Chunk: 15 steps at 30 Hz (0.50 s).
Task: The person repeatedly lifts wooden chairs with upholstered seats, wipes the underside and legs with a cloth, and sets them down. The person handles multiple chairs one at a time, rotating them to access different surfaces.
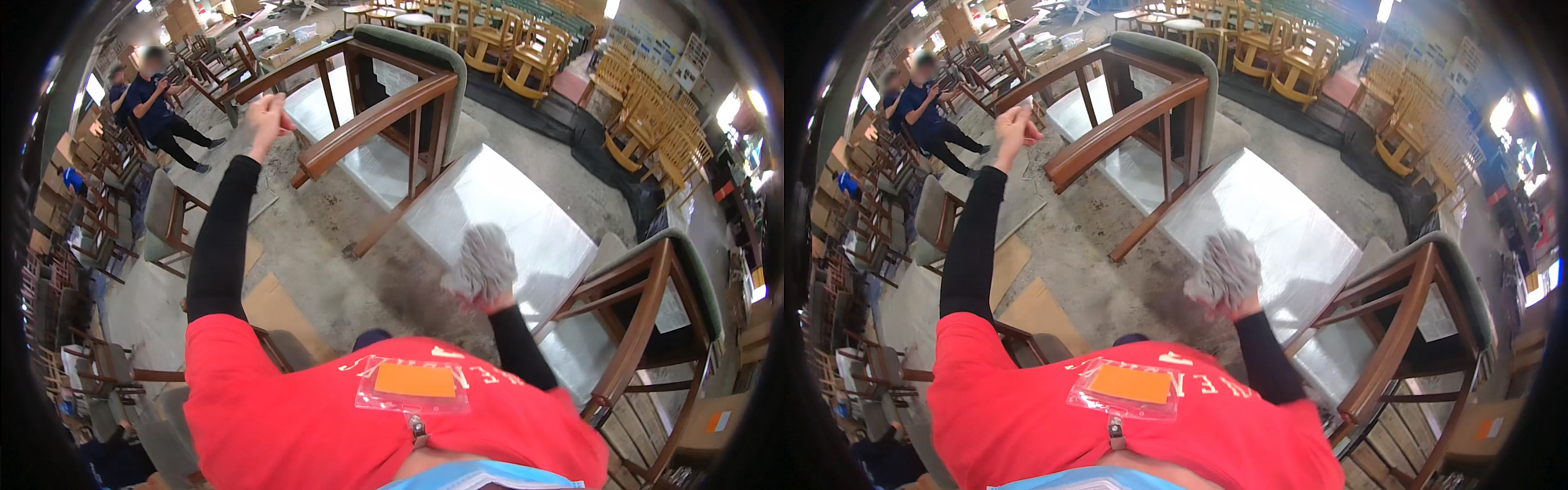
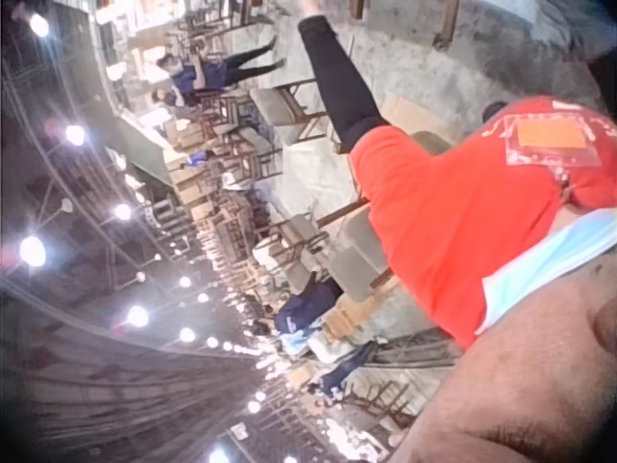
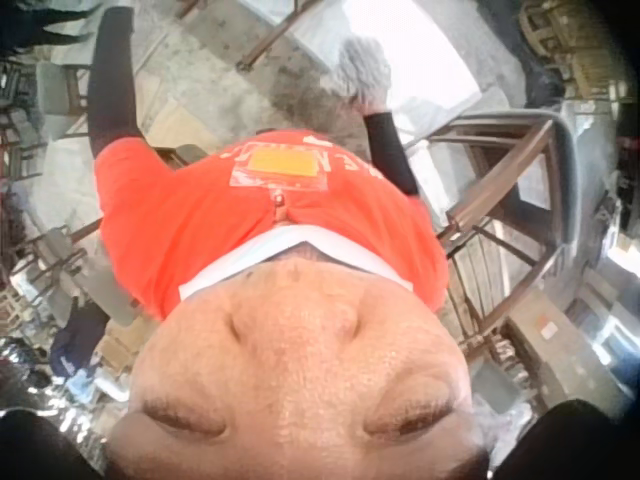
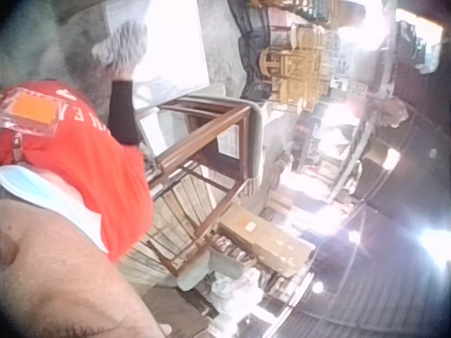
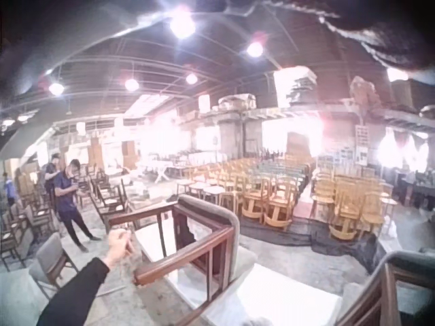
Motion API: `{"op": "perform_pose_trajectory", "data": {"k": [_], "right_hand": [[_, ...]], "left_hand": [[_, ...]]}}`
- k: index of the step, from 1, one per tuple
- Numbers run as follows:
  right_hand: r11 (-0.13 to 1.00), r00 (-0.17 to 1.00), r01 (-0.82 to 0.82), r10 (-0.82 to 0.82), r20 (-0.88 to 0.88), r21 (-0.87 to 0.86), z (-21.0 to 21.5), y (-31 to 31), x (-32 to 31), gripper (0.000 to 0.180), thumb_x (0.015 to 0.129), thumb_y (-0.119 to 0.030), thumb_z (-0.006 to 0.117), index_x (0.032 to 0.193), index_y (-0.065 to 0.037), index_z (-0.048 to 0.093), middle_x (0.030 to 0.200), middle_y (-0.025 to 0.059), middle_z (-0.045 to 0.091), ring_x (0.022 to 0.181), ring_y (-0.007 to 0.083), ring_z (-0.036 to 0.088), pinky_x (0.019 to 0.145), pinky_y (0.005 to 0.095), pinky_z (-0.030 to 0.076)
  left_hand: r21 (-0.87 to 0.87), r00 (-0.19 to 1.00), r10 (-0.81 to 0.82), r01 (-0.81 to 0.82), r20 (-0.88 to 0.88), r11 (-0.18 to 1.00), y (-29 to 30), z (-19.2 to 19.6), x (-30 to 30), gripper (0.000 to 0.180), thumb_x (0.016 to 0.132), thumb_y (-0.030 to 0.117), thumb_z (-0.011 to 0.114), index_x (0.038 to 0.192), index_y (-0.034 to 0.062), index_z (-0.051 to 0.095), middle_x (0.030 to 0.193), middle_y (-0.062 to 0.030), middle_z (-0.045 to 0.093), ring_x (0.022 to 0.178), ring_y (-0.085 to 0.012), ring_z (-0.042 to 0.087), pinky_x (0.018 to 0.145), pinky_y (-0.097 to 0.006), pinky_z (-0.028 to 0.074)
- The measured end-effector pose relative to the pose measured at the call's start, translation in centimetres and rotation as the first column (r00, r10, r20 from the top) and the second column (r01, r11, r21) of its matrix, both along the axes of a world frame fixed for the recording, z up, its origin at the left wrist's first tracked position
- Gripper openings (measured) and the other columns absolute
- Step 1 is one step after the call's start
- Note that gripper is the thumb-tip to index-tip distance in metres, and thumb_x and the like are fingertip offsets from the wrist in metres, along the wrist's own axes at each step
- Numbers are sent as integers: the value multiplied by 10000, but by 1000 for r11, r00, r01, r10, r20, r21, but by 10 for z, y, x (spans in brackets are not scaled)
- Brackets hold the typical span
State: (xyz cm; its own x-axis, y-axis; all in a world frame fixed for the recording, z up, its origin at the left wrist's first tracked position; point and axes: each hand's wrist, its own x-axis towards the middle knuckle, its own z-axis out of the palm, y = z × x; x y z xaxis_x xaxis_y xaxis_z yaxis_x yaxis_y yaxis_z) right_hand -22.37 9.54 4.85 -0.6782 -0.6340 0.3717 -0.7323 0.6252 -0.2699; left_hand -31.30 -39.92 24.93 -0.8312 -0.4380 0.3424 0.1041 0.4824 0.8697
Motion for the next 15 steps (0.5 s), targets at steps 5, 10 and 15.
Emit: {"op": "perform_pose_trajectory", "data": {"k": [5, 10, 15], "right_hand": [[835, 861, -349, 465, 207, -426, 30, -117, -114, 548, 1013, -333, 525, 1497, -87, 453, 1570, 76, 428, 1411, 230, 442, 1187, 346, 334], [274, 248, 172, 918, 311, -946, 43, -227, -180, 432, 982, -205, 604, 1388, -72, 536, 1423, 70, 541, 1334, 170, 491, 1140, 322, 389], [-2, 16, 604, 1000, 9, -797, 34, -267, -202, 438, 952, -172, 639, 1359, -55, 530, 1339, 86, 577, 1244, 155, 533, 1060, 306, 443]], "left_hand": [[-637, 983, 143, -185, -117, 748, -127, 3, -66, 379, 798, 297, 726, 1043, 47, 581, 859, -123, 670, 827, -268, 677, 743, -403, 522], [-860, 942, 252, 66, 221, 507, -209, 11, -135, 698, 832, 463, 702, 1334, 11, 529, 1240, -302, 616, 1152, -458, 599, 947, -509, 501], [-62, 649, -309, 482, 695, 874, -246, 13, -191, 323, 874, 323, 759, 941, 22, 664, 748, -83, 691, 727, -202, 705, 641, -327, 542]]}}
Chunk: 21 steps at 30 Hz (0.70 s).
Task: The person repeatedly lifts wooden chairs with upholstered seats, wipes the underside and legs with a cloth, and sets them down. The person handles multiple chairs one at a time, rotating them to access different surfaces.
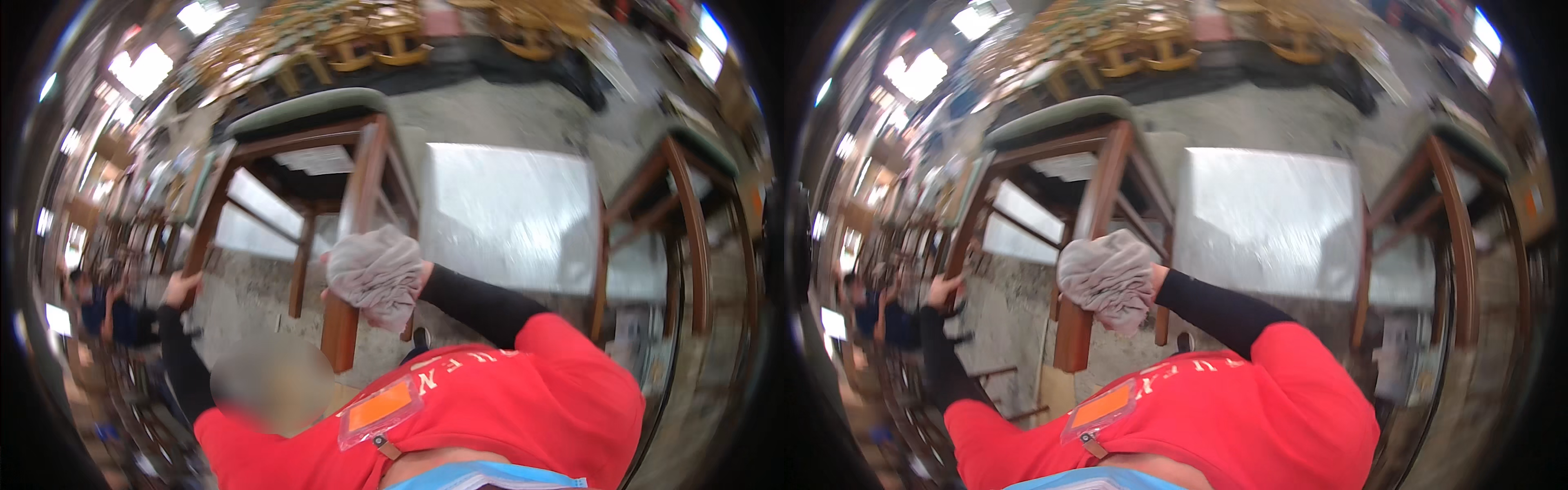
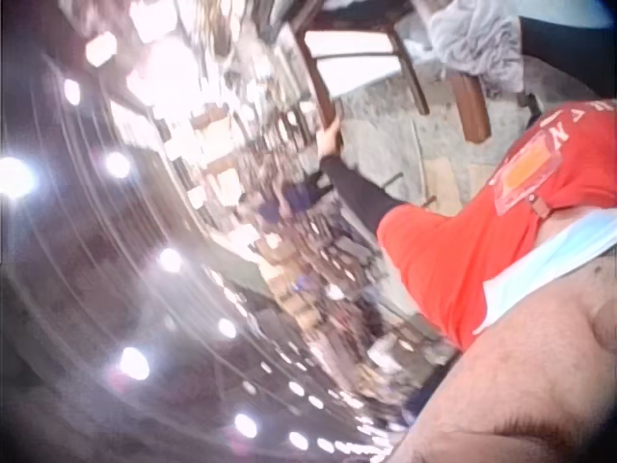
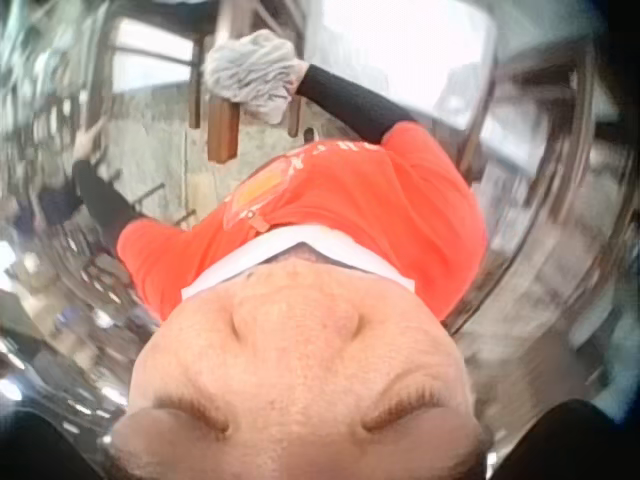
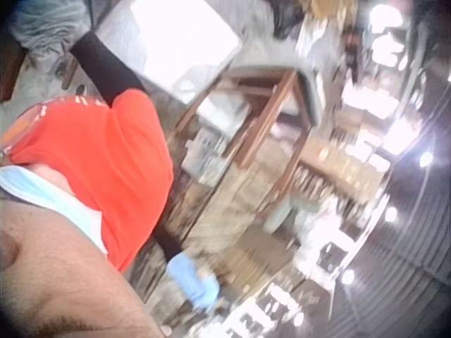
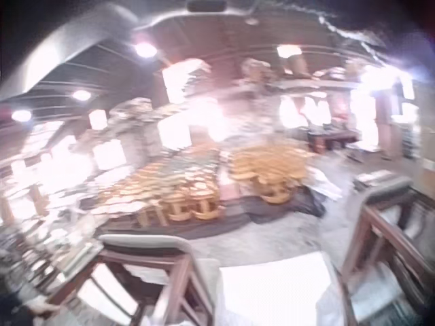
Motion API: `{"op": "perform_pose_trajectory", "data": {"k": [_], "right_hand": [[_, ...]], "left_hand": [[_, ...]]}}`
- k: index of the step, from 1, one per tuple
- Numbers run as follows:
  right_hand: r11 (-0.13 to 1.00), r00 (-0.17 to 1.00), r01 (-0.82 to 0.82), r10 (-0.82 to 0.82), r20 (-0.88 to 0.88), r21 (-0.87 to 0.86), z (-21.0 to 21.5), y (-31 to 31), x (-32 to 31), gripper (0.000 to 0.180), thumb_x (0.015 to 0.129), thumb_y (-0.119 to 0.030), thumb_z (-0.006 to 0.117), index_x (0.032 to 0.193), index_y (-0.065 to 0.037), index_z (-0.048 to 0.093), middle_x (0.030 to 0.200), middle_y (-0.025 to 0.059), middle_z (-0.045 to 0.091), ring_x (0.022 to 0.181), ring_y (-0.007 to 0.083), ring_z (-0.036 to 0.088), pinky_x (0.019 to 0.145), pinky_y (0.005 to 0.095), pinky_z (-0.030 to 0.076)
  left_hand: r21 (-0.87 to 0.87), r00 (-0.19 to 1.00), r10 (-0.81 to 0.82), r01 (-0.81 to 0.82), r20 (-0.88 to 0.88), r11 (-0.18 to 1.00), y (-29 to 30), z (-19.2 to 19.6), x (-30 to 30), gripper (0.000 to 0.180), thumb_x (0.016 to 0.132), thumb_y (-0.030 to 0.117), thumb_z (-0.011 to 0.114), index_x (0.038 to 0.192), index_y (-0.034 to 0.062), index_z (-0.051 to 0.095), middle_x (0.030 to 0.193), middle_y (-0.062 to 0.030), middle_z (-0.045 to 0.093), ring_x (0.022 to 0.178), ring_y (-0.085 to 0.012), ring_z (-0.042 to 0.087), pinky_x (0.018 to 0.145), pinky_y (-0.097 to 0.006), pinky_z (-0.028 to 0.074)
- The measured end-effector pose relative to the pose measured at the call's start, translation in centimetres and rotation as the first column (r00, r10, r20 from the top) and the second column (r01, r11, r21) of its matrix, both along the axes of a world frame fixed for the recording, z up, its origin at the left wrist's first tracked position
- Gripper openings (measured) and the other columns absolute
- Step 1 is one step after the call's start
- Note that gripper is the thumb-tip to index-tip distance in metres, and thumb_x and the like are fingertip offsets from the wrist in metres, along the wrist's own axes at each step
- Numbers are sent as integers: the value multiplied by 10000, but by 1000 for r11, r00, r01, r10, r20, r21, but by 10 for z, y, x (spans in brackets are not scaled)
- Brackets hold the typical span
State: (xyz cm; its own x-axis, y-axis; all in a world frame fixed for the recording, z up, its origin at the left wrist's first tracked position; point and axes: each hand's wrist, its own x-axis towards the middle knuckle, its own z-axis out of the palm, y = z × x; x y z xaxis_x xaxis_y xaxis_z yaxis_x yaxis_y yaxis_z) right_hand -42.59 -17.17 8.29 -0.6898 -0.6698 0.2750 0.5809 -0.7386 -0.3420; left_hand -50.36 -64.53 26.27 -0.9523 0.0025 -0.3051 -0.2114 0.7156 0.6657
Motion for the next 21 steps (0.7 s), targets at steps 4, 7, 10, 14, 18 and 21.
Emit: {"op": "perform_pose_trajectory", "data": {"k": [4, 7, 10, 14, 18, 21], "right_hand": [[982, 986, 117, -133, 102, 150, -13, -2, 1, 450, 959, -202, 632, 1355, -24, 515, 1292, 121, 589, 1178, 189, 565, 1009, 317, 472], [936, 963, 211, -249, 106, 283, -16, 25, 12, 466, 964, -225, 627, 1353, -1, 503, 1256, 147, 599, 1129, 215, 588, 970, 325, 494], [862, 926, 308, -368, 80, 403, -20, 79, 32, 485, 969, -248, 622, 1350, 22, 491, 1221, 173, 608, 1079, 241, 612, 932, 333, 516], [748, 882, 394, -472, 10, 534, -15, 177, 81, 516, 976, -278, 614, 1347, 53, 476, 1173, 208, 620, 1013, 275, 644, 880, 344, 545], [736, 888, 423, -452, -81, 529, 5, 273, 139, 552, 983, -308, 607, 1343, 84, 461, 1126, 243, 632, 948, 310, 675, 829, 355, 574], [858, 934, 357, -339, -113, 369, 30, 334, 178, 582, 988, -331, 602, 1341, 107, 449, 1090, 269, 642, 898, 336, 699, 790, 363, 596]], "left_hand": [[200, 981, 44, -82, 190, 976, 7, -11, 3, 270, 827, 175, 732, 981, -6, 604, 689, -118, 626, 523, -234, 627, 440, -378, 516], [196, 989, 29, -58, 146, 979, 17, -6, 26, 285, 791, 96, 633, 1040, 12, 521, 669, -79, 543, 430, -215, 555, 390, -376, 493], [224, 990, 55, -84, 133, 971, 43, -19, 63, 308, 799, 80, 609, 1077, 28, 487, 683, -86, 547, 452, -214, 563, 406, -359, 490], [310, 992, 26, -64, 126, 949, 97, -41, 119, 315, 804, 86, 614, 1076, 29, 466, 698, -85, 553, 471, -209, 570, 431, -347, 497], [315, 994, -21, -14, 108, 949, 174, -40, 149, 290, 805, 92, 607, 1059, 32, 480, 698, -75, 550, 474, -198, 567, 437, -334, 495], [348, 982, -107, 47, 156, 936, 254, -30, 158, 280, 815, 98, 607, 1064, 36, 493, 726, -74, 562, 489, -188, 571, 448, -326, 497]]}}
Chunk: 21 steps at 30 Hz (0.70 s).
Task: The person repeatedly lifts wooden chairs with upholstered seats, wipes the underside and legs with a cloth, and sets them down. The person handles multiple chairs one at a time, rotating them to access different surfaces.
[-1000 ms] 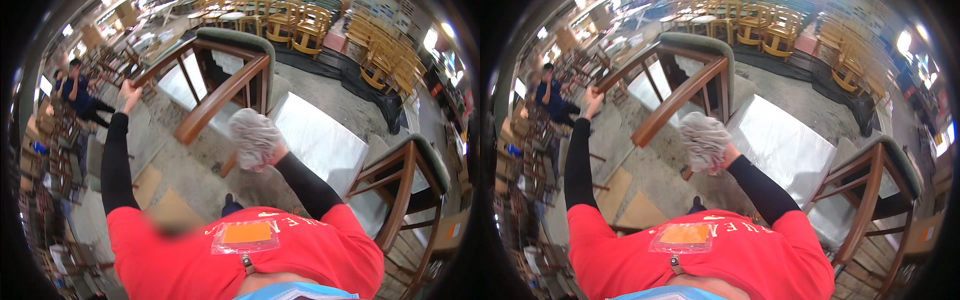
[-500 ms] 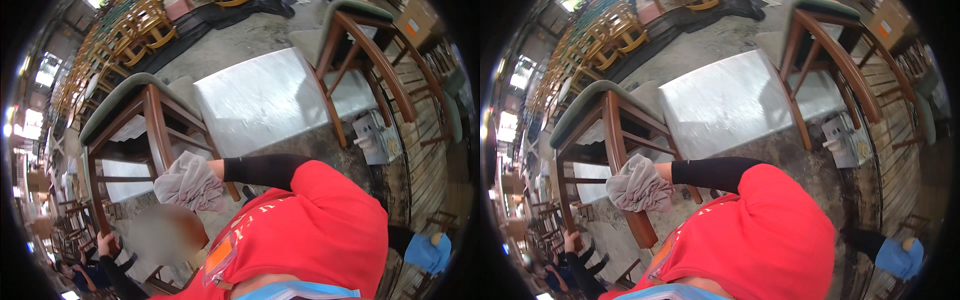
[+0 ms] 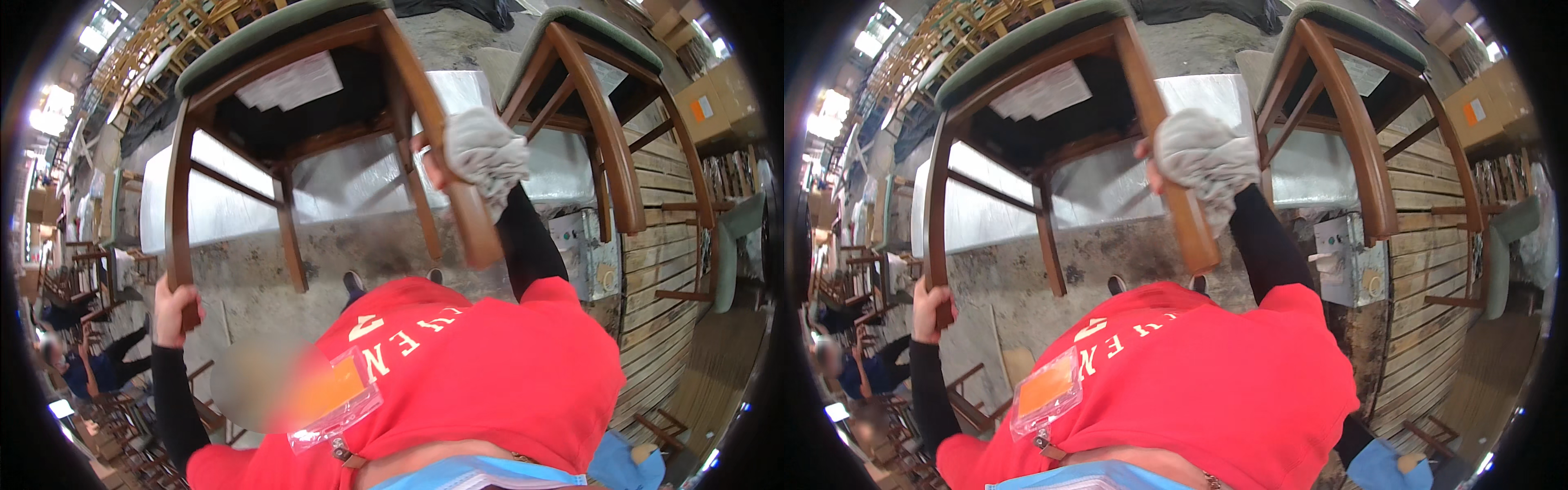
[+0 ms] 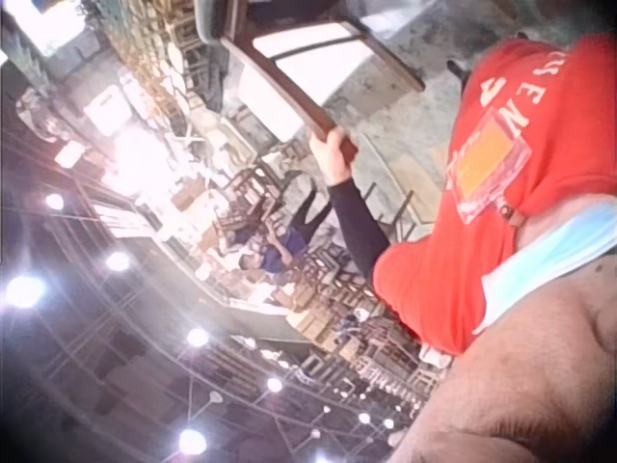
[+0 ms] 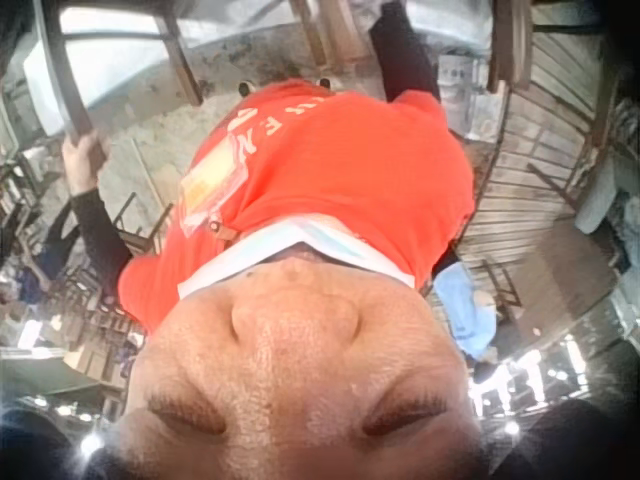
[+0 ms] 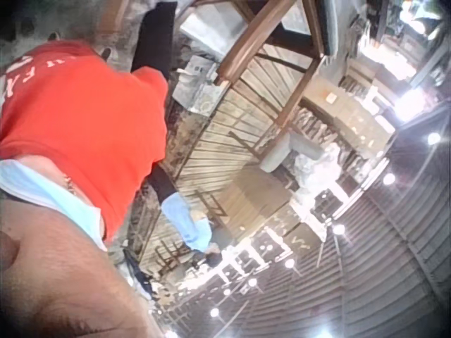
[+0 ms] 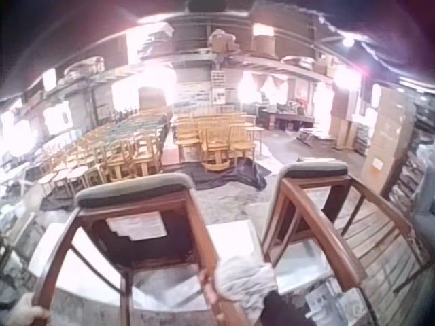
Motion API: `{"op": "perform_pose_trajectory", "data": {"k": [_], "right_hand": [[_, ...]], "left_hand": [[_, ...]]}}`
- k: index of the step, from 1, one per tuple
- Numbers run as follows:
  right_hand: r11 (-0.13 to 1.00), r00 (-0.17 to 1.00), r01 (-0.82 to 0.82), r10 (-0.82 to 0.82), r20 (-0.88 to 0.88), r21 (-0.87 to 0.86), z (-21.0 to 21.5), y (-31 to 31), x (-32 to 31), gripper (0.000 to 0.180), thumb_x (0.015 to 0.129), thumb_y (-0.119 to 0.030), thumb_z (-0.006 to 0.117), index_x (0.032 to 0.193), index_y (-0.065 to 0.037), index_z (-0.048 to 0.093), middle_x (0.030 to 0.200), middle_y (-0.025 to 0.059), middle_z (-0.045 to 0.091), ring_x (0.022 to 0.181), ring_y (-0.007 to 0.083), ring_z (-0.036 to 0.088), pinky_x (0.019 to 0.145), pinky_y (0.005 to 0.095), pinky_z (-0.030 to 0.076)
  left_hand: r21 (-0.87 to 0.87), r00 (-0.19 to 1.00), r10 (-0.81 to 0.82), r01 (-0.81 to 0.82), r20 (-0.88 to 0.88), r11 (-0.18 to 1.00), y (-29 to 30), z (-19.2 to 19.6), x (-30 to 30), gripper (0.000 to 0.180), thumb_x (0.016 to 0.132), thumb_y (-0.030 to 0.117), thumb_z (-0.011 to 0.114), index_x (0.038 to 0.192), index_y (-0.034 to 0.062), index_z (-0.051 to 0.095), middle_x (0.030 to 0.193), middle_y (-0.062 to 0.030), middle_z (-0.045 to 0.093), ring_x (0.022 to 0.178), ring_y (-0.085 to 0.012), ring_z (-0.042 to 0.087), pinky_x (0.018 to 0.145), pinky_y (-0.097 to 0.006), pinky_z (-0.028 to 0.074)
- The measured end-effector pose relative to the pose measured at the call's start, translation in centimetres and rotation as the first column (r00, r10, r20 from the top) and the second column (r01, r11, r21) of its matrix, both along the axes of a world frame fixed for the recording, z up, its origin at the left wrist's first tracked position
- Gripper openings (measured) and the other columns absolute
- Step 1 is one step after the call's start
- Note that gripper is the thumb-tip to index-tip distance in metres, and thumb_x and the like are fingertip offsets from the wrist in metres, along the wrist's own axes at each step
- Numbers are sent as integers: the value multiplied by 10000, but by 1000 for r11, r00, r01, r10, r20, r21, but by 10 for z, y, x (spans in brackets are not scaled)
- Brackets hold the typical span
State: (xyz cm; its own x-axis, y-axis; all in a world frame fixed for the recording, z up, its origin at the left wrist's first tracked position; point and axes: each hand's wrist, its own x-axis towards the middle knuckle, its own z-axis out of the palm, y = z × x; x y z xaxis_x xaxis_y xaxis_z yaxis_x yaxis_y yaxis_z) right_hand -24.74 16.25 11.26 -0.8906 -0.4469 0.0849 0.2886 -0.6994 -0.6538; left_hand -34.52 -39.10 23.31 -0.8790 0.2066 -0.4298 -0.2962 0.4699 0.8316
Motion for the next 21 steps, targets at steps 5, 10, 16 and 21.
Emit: {"op": "perform_pose_trajectory", "data": {"k": [5, 10, 16, 21], "right_hand": [[918, 946, -272, 200, -254, -289, 4, 89, 35, 817, 966, -336, 651, 1546, 32, 208, 1155, 287, 597, 889, 407, 667, 793, 478, 516], [884, 874, -387, 261, -411, -261, -6, 136, 37, 978, 902, -359, 746, 1585, -10, 139, 1281, 238, 585, 972, 394, 668, 850, 503, 488], [917, 938, 309, -338, -81, -253, -55, 98, 79, 743, 1006, -443, 568, 1540, -1, 302, 1181, 216, 625, 977, 330, 673, 737, 431, 577], [647, 343, 646, -720, 603, 405, -104, -21, 123, 490, 1050, -459, 465, 1362, -98, 579, 1286, 20, 658, 1159, 185, 623, 1029, 405, 483]], "left_hand": [[-46, 999, 29, -30, -25, 998, 113, 9, 14, 228, 851, 143, 637, 1014, 26, 527, 722, -66, 569, 492, -165, 572, 464, -307, 483], [-36, 997, -79, 80, 19, 996, 176, 21, -1, 227, 864, 177, 649, 995, 36, 530, 731, -59, 585, 500, -146, 585, 455, -307, 483], [8, 996, -55, 55, 73, 998, 180, 19, -5, 263, 902, 261, 657, 994, 50, 530, 748, -58, 606, 475, -150, 583, 448, -301, 503], [-6, 940, -238, 244, -246, 970, 177, 11, -7, 721, 881, 211, 654, 1503, 42, 330, 1312, -159, 566, 1155, -266, 623, 936, -394, 543]]}}
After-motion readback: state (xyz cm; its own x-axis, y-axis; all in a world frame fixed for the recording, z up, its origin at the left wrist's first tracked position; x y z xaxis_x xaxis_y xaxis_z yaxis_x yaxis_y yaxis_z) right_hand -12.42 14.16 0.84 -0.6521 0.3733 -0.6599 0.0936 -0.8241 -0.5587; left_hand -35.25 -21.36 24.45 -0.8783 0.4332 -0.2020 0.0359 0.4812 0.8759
